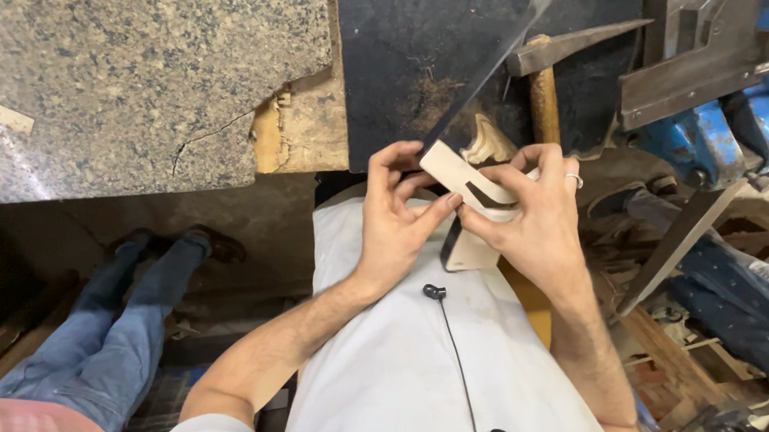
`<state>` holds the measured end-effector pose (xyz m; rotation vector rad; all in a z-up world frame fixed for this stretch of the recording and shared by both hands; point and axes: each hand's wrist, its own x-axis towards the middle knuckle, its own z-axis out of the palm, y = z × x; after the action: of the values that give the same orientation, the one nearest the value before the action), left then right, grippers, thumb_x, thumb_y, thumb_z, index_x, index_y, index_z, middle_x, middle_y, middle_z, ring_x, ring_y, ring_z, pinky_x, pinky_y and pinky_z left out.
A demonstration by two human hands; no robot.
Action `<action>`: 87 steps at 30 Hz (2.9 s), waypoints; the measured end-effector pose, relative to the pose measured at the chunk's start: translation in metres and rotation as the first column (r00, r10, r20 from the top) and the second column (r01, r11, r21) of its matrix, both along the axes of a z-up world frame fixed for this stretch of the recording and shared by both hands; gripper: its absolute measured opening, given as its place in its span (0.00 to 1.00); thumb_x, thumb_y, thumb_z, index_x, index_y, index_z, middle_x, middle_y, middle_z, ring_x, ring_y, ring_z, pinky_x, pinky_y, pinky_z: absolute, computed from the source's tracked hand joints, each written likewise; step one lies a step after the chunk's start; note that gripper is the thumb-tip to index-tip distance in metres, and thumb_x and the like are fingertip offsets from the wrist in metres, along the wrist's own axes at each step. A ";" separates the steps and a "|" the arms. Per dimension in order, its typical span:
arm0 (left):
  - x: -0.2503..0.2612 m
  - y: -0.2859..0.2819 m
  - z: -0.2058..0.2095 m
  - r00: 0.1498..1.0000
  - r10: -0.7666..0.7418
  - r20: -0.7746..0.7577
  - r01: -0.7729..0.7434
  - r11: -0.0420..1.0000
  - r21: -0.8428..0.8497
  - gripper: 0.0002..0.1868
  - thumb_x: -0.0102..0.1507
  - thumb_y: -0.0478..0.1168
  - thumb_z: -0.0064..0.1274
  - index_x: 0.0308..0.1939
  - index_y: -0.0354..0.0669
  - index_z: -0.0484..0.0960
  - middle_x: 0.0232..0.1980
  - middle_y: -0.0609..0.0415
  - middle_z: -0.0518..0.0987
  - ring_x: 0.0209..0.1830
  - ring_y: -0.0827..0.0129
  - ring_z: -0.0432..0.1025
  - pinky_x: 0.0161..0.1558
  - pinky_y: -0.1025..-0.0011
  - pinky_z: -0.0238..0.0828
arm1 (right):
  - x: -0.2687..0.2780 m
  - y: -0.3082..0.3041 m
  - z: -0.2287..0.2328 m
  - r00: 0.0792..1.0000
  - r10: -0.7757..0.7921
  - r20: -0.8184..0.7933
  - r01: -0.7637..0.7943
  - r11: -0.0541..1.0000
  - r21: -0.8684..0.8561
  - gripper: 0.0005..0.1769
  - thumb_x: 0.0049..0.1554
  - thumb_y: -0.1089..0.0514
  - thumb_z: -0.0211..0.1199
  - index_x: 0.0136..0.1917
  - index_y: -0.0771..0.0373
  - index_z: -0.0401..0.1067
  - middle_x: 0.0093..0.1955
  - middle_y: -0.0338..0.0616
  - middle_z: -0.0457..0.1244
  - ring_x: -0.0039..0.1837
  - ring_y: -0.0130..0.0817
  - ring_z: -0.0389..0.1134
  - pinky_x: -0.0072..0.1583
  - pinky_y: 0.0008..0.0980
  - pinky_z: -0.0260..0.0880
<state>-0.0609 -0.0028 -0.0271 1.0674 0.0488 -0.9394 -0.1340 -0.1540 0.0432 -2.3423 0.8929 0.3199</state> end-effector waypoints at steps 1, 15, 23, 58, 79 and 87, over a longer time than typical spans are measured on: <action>0.000 0.002 0.000 1.000 0.008 -0.013 -0.009 1.000 -0.017 0.37 0.63 0.20 0.58 0.70 0.39 0.56 0.64 0.45 0.62 0.65 0.61 0.68 0.61 0.63 0.81 | 0.002 -0.001 0.003 0.999 0.030 0.019 -0.030 1.000 0.005 0.24 0.43 0.50 0.78 0.52 0.58 0.81 0.59 0.52 0.56 0.64 0.51 0.54 0.64 0.48 0.61; 0.004 0.034 0.021 0.999 -0.019 -0.046 0.017 0.999 -0.048 0.21 0.75 0.28 0.43 0.70 0.39 0.54 0.79 0.34 0.63 0.74 0.53 0.69 0.72 0.59 0.75 | 0.009 0.032 0.014 0.992 0.119 0.036 -0.116 0.990 -0.079 0.24 0.43 0.51 0.76 0.55 0.53 0.81 0.62 0.45 0.59 0.68 0.55 0.52 0.59 0.47 0.67; 0.009 0.034 0.024 0.993 -0.060 -0.098 0.052 0.995 -0.079 0.37 0.73 0.27 0.45 0.79 0.46 0.43 0.79 0.36 0.63 0.75 0.55 0.67 0.74 0.59 0.70 | 0.003 0.035 0.016 0.995 0.099 -0.012 -0.100 0.990 -0.101 0.26 0.42 0.51 0.75 0.56 0.52 0.81 0.59 0.41 0.61 0.69 0.57 0.52 0.55 0.47 0.68; 0.048 -0.010 0.032 0.934 -0.005 0.356 -0.072 0.976 0.205 0.11 0.66 0.27 0.60 0.52 0.32 0.83 0.46 0.57 0.78 0.44 0.77 0.76 0.47 0.79 0.75 | -0.003 -0.022 -0.044 0.941 -0.272 0.200 0.221 0.945 0.241 0.23 0.50 0.49 0.78 0.55 0.62 0.80 0.51 0.45 0.63 0.58 0.40 0.61 0.59 0.38 0.63; 0.074 -0.212 0.077 0.185 -0.258 0.948 0.093 0.965 0.245 0.12 0.62 0.31 0.66 0.50 0.41 0.86 0.42 0.53 0.82 0.39 0.65 0.76 0.41 0.70 0.73 | -0.321 -0.078 -0.086 0.849 -0.522 0.087 0.462 0.650 -0.603 0.39 0.52 0.44 0.75 0.72 0.62 0.73 0.68 0.58 0.63 0.71 0.55 0.62 0.72 0.49 0.62; 0.083 -0.306 0.009 -0.025 -0.360 0.933 0.048 0.931 0.361 0.09 0.62 0.37 0.65 0.46 0.47 0.87 0.37 0.56 0.78 0.39 0.62 0.74 0.40 0.65 0.70 | -0.498 -0.067 -0.162 0.516 -0.794 -0.320 0.742 0.602 -0.296 0.30 0.50 0.40 0.76 0.60 0.57 0.80 0.41 0.54 0.71 0.44 0.48 0.73 0.49 0.44 0.72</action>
<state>0.0223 -0.3085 -0.0183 1.8230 -1.3528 -0.1596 -0.6316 -0.2213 -0.1192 -1.7167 2.1237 0.3958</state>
